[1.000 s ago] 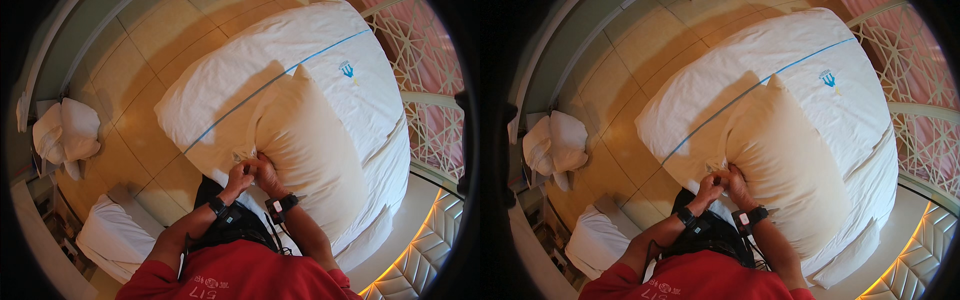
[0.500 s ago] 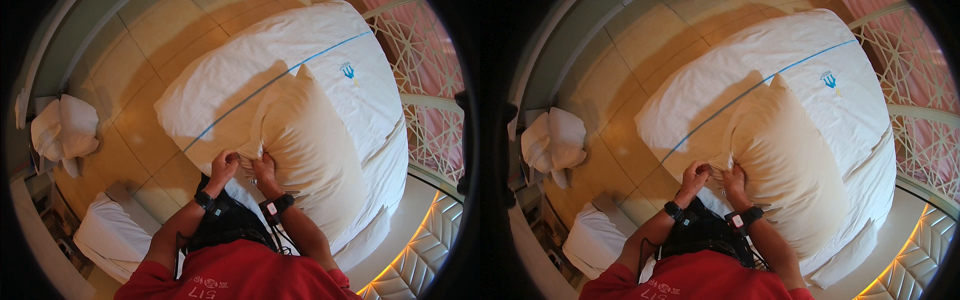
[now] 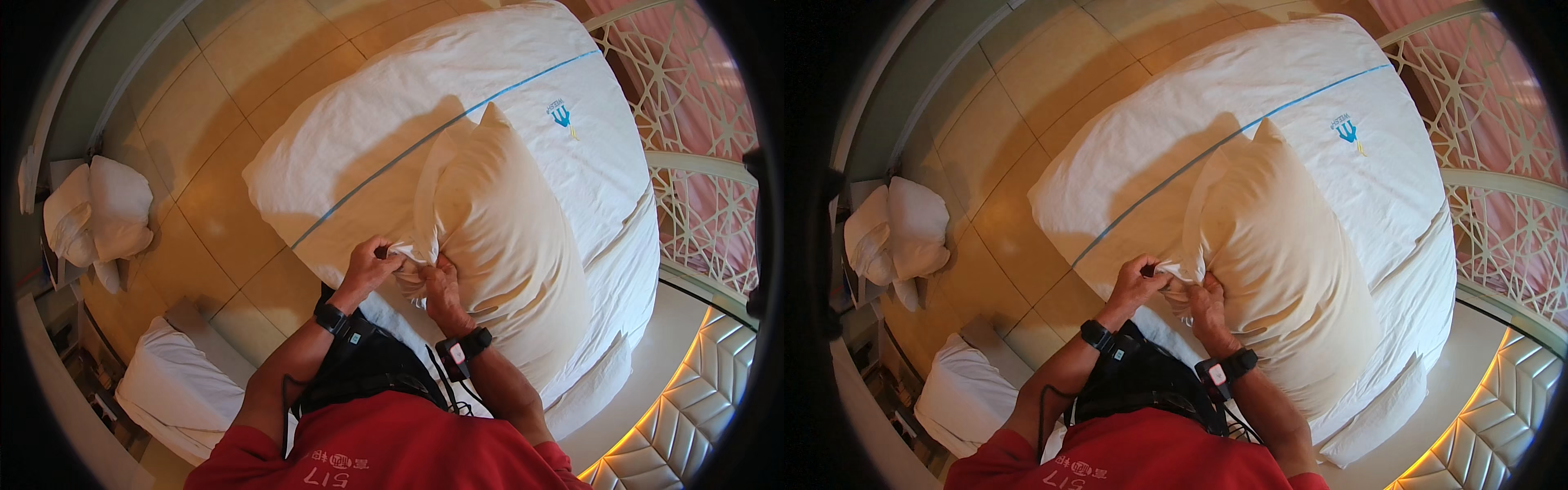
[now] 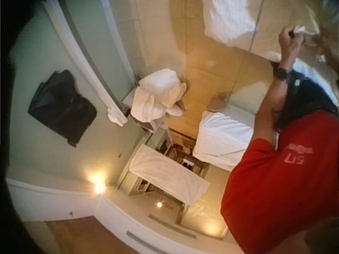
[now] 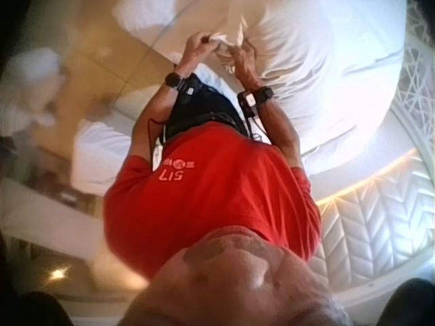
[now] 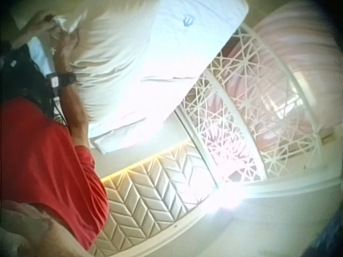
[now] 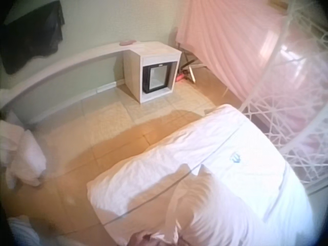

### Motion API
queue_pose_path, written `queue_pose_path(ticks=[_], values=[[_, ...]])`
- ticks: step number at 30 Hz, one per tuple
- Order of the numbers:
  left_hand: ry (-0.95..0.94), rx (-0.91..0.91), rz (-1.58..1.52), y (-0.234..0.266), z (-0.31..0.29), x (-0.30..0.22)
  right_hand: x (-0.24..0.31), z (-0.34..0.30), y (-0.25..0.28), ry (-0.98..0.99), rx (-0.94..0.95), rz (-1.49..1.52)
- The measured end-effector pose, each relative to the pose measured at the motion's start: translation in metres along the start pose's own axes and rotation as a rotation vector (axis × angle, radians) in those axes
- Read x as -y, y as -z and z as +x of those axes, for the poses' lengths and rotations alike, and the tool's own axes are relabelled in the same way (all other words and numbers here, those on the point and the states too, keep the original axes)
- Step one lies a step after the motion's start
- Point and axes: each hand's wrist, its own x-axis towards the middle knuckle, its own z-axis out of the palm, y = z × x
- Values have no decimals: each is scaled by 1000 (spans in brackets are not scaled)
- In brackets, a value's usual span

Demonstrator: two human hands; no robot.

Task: The person inserts a pillow into a white pillowcase on a bed, aligning corners and smoothing the fabric. The pillow is fully encased and placed on the bed by the end of the clip.

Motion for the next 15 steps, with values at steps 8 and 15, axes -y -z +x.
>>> queue_pose_path(ticks=[8, 15], values=[[123, 173, -179, 8, 6, -17, -7, 2, 17, -101, 75, -98], [190, 109, -103, 0, 2, -2, -16, 3, 12, -128, -81, -601]])
